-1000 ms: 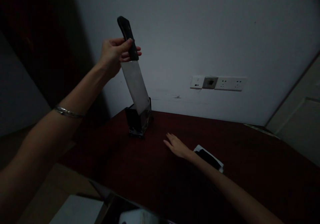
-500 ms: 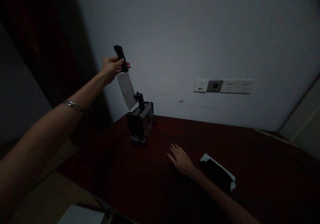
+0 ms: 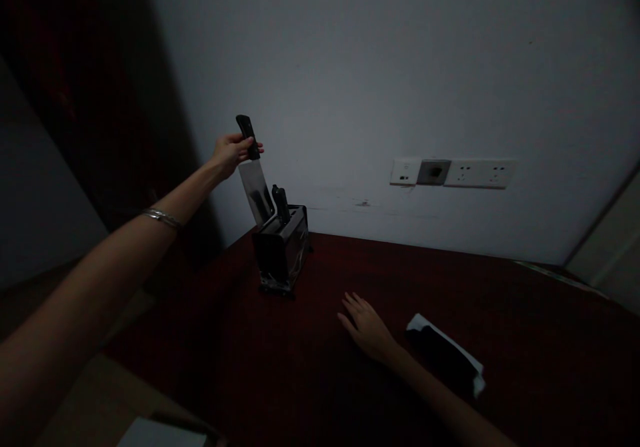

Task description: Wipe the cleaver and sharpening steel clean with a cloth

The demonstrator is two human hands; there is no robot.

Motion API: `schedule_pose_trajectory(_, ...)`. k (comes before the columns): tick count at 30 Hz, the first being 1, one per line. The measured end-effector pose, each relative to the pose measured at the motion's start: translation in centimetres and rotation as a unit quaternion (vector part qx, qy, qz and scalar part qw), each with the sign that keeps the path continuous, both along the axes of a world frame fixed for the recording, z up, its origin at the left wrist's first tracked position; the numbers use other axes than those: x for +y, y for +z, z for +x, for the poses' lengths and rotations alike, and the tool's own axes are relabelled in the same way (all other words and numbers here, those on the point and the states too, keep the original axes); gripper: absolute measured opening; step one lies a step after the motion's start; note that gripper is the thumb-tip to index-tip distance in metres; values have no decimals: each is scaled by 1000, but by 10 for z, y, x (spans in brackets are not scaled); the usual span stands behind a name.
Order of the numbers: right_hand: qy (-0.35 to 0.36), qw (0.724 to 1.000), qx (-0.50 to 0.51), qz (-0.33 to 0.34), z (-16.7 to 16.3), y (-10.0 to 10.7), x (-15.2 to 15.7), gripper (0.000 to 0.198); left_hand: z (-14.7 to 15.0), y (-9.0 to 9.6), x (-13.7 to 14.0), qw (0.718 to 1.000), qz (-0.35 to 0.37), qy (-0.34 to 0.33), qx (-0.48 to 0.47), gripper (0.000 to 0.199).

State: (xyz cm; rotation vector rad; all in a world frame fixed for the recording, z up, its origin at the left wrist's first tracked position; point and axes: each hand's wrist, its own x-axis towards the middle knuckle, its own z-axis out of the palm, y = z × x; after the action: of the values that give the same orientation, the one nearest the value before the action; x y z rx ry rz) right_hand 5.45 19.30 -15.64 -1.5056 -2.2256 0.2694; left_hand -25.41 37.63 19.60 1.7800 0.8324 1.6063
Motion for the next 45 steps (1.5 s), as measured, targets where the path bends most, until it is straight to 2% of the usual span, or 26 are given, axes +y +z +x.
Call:
schedule_pose_trajectory(9, -3, 1000, -5, 5, -2, 4, -2, 61, -3, -6, 16, 1000, -5, -19, -3, 9)
schedule_pose_trajectory(20, -5, 1000, -5, 14, -2, 3, 0, 59, 0, -8, 16, 999, -26, 0, -20, 6)
schedule_pose_trajectory(45, -6, 1000, -6, 17, -2, 5, -1, 58, 0, -25, 28, 999, -36, -21, -11, 6)
